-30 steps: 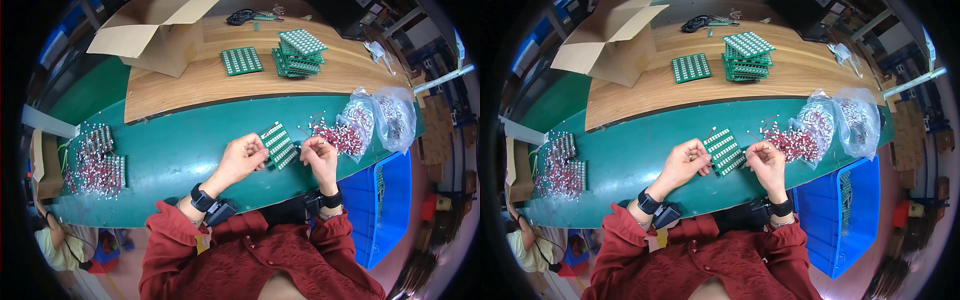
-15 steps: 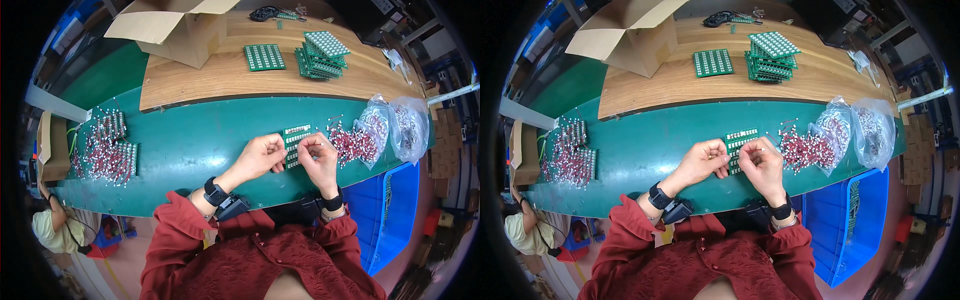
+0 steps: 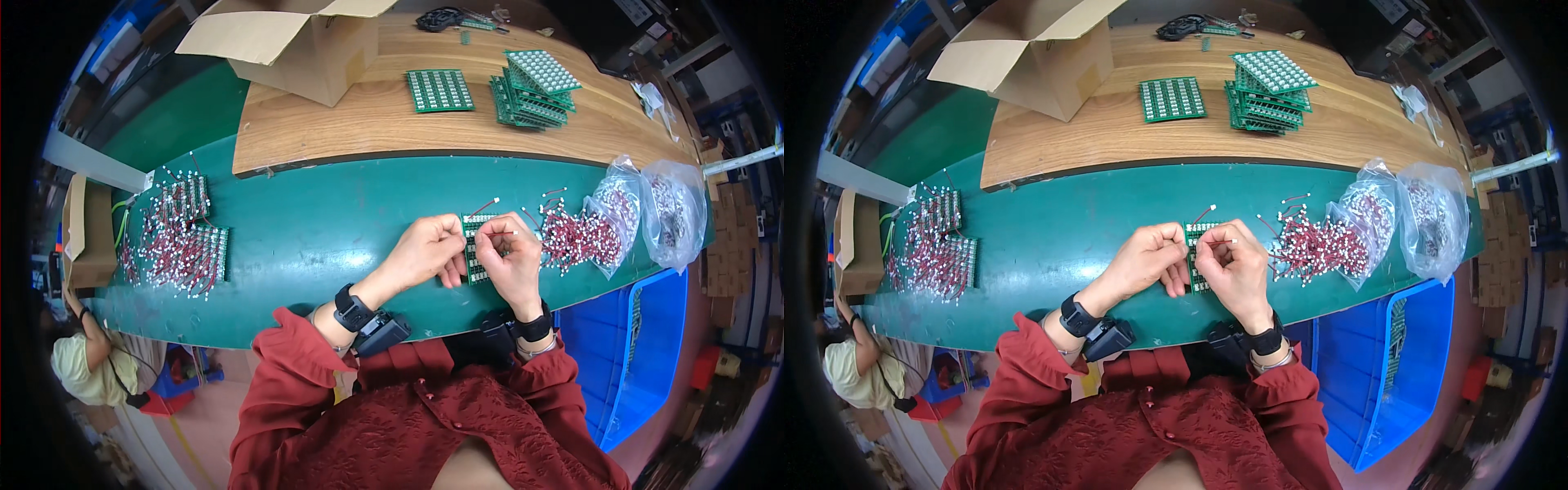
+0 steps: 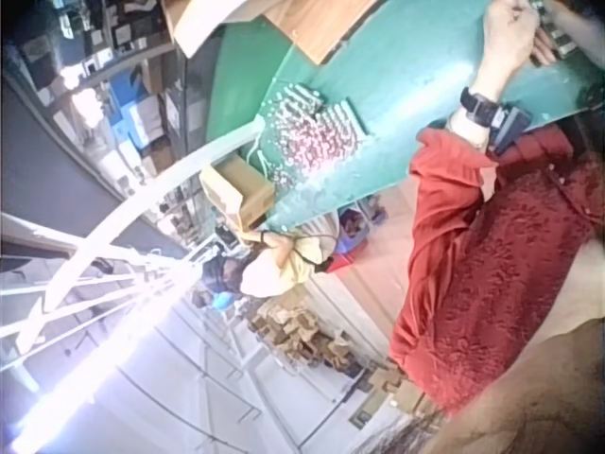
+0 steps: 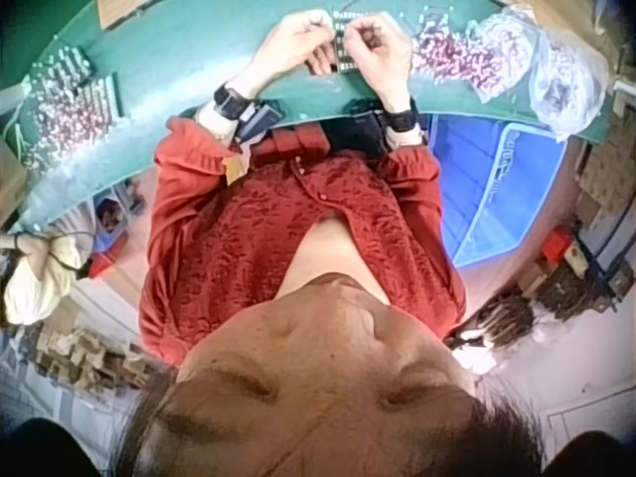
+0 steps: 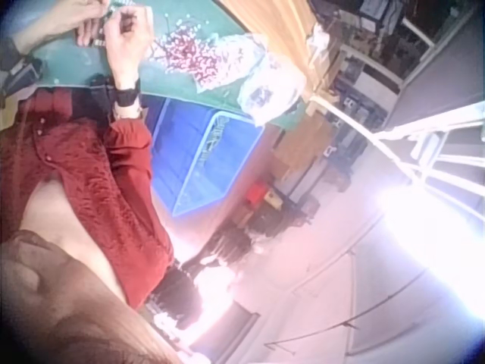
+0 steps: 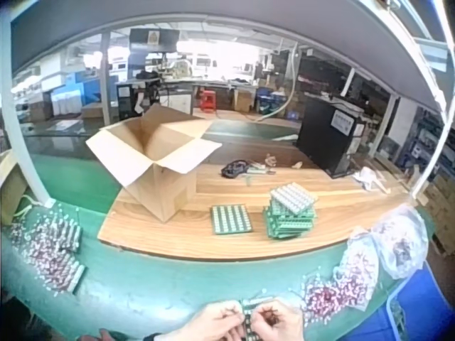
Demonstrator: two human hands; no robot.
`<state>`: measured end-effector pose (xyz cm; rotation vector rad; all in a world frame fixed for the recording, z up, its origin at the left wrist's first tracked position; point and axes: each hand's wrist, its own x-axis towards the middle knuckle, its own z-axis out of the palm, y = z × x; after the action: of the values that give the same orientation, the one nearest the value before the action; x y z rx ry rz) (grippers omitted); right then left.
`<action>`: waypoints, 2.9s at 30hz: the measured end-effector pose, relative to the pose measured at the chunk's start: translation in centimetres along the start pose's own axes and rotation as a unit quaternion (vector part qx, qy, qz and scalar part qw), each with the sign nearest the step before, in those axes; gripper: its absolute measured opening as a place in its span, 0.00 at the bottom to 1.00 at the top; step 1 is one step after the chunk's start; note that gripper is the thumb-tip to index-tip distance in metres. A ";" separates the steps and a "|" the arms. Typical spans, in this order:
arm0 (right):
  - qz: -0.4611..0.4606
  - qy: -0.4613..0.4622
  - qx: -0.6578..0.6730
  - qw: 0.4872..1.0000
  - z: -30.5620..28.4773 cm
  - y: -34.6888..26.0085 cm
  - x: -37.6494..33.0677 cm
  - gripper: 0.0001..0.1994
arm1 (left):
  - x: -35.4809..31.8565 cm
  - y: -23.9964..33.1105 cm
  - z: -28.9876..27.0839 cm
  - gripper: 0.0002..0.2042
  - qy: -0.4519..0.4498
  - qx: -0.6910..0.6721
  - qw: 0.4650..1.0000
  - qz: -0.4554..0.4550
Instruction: The person inserts small red and white cylindrical electronic components into a green circuit board by hand. They pick components from a plastic bag and place them into the board's holes one by one, working on a green workbench in a workshop environment.
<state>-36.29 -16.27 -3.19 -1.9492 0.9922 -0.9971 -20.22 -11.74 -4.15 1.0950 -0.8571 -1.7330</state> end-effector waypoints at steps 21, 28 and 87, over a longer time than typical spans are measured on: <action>-0.041 -0.015 -0.112 0.993 -0.1 -2.2 -0.3 0.05 | -0.3 -0.5 0.5 0.07 0.011 0.034 0.997 0.069; -0.104 -0.033 -0.217 0.970 -0.1 -2.6 -0.9 0.07 | -0.5 -0.7 1.0 0.08 0.064 0.129 0.981 0.133; 0.362 -0.043 0.495 0.789 -7.2 1.7 -4.1 0.10 | -0.2 -1.8 1.4 0.05 0.083 0.141 0.977 0.138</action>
<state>-44.66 -15.33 -2.73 -0.6302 0.7896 -0.7100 -21.98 -10.75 -5.13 1.2207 -1.1147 -1.2991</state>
